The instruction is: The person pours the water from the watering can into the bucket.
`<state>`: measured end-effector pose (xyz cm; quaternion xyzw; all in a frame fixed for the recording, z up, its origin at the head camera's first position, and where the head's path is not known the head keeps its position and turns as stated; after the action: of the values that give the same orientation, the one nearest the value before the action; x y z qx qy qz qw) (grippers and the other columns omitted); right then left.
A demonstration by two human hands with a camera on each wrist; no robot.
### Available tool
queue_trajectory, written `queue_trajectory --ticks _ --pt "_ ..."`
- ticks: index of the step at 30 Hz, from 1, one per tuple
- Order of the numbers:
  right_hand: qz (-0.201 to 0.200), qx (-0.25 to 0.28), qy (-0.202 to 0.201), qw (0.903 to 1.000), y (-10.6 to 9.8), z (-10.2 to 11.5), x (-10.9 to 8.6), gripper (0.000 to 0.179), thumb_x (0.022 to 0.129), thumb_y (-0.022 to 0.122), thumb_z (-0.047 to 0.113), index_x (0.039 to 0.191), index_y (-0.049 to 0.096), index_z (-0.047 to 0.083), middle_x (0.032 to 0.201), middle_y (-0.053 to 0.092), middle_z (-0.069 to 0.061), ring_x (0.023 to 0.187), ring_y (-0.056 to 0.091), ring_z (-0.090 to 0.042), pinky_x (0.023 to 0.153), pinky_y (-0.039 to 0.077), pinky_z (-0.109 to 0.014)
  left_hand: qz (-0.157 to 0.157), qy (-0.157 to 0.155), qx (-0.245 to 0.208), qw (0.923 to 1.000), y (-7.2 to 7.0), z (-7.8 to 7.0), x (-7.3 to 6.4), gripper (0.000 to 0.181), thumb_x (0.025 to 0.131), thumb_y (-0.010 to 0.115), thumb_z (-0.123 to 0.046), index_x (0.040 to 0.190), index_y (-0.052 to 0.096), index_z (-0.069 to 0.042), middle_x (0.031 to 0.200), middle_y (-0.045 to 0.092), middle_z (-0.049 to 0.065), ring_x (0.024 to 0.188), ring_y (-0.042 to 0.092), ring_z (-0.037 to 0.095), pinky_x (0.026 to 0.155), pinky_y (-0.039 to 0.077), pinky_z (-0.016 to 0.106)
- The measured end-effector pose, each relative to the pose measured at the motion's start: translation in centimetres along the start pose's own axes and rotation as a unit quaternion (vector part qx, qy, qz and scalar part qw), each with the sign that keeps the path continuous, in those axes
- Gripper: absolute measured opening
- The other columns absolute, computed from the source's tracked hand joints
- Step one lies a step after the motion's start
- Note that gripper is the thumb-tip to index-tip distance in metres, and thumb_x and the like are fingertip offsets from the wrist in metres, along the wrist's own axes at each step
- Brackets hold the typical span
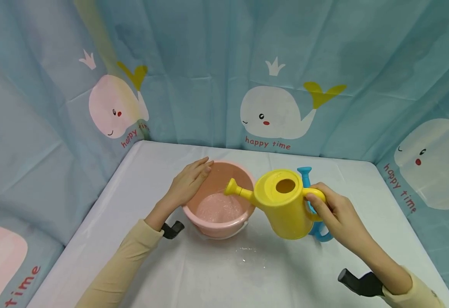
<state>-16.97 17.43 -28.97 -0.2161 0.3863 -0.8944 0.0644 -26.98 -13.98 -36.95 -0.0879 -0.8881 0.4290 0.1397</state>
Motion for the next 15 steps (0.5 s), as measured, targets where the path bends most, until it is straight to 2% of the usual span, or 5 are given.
queue_trajectory --ticks 9,15 --pt "0.003 -0.002 -0.019 0.9998 -0.16 0.19 0.55 0.006 0.095 0.052 0.011 0.098 0.057 0.014 0.064 0.04 0.005 0.054 0.042 -0.009 0.047 0.039 -0.022 0.003 -0.006 -0.006 1.0 0.13 0.04 -0.16 0.06 0.097 0.02 -0.057 0.141 0.041 -0.023 0.15 0.031 -0.001 0.137 0.029 0.026 0.104 0.028 0.061" --pt "0.007 -0.004 -0.019 0.9998 -0.25 -0.11 0.73 0.006 0.095 0.052 0.011 0.097 0.057 0.016 0.062 0.037 0.006 0.051 0.04 -0.009 0.046 0.038 -0.022 0.004 -0.004 -0.006 1.0 0.1 -0.11 -0.12 0.06 0.097 0.019 -0.056 0.141 0.041 -0.023 0.15 0.031 0.0 0.137 0.029 0.027 0.104 0.028 0.061"
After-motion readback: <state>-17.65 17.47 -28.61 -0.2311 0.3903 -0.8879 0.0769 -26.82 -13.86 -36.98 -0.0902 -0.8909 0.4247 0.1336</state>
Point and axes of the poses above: each hand's wrist, its own x-axis towards the middle knuckle, its own y-axis out of the palm, z = x × y, the point moved 7 cm from there along x, towards the middle knuckle
